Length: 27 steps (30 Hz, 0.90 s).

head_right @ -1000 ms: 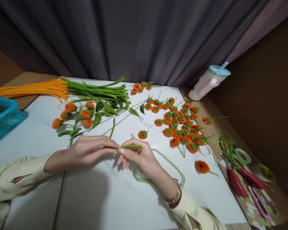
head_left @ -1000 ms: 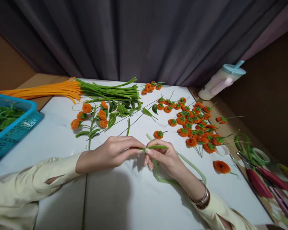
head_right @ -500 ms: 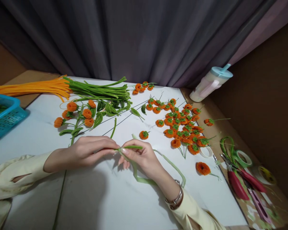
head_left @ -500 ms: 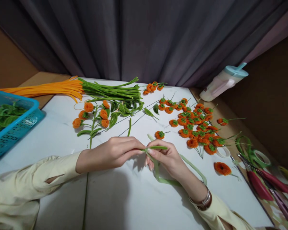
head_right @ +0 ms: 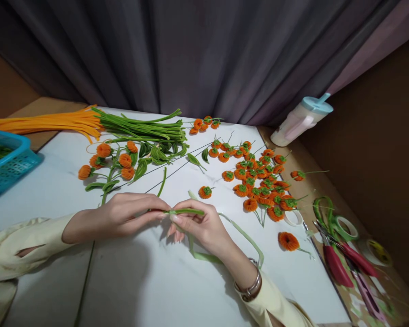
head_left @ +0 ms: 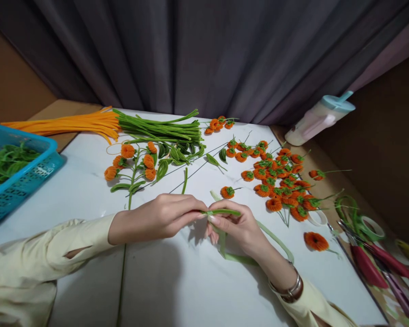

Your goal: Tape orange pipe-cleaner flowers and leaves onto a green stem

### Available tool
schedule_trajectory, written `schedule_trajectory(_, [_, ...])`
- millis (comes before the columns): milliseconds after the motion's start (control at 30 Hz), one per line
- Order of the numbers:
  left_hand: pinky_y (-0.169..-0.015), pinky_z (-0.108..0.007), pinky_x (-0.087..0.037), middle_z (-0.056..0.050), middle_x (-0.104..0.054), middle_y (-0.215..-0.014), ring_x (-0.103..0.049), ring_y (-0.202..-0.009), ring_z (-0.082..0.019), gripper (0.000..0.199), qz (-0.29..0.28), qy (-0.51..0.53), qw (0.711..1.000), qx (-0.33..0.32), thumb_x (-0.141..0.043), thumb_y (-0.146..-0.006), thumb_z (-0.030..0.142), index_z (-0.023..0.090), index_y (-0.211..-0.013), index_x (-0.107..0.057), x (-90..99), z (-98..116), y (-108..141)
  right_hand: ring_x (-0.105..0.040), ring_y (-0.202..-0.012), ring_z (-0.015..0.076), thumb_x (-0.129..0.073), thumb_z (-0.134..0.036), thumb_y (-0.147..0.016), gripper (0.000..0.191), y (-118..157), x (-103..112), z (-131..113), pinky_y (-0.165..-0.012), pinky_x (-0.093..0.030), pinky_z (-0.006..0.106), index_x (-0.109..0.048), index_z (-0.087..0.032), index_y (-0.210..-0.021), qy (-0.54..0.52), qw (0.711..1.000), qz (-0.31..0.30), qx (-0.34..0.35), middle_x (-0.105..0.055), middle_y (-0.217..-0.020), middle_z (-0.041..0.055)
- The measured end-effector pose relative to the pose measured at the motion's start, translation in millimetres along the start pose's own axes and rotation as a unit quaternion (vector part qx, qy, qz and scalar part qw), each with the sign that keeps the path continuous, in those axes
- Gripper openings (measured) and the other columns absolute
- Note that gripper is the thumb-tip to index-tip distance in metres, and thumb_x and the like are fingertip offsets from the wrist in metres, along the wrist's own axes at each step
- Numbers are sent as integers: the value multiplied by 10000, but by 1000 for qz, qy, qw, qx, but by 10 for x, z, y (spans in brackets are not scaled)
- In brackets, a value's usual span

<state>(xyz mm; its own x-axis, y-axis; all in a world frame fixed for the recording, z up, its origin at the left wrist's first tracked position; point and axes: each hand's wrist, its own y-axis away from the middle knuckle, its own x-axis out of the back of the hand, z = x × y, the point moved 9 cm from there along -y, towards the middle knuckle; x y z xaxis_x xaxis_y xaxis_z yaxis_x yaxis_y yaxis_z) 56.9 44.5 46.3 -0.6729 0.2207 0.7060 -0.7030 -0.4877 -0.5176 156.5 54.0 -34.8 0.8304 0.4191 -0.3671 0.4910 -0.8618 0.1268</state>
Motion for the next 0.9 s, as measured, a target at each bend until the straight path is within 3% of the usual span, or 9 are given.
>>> schedule_trajectory(667, [-714,-213,-531,-84,-687,-869,-645,-767,-133,178,-19,-11,999,-33,-462,-929,121,124,-1089,-540,-7,77,-17,-610,-481,107,-719,-290,-801,158,22,-5,-2,-498,-501,221,-645,-153,-827,0,1000,-2,-10,-695,-622,14])
schedule_trajectory(900, [-736,-210,-517,-87,-690,-855,-645,-776,-138,144,-28,-16,999,-41,-471,-925,103,115,-1026,-573,-22,78,-11,-603,-477,110,-723,-298,-795,181,11,-14,1,-487,-501,233,-635,-140,-807,-1,1000,-6,-10,-692,-618,20])
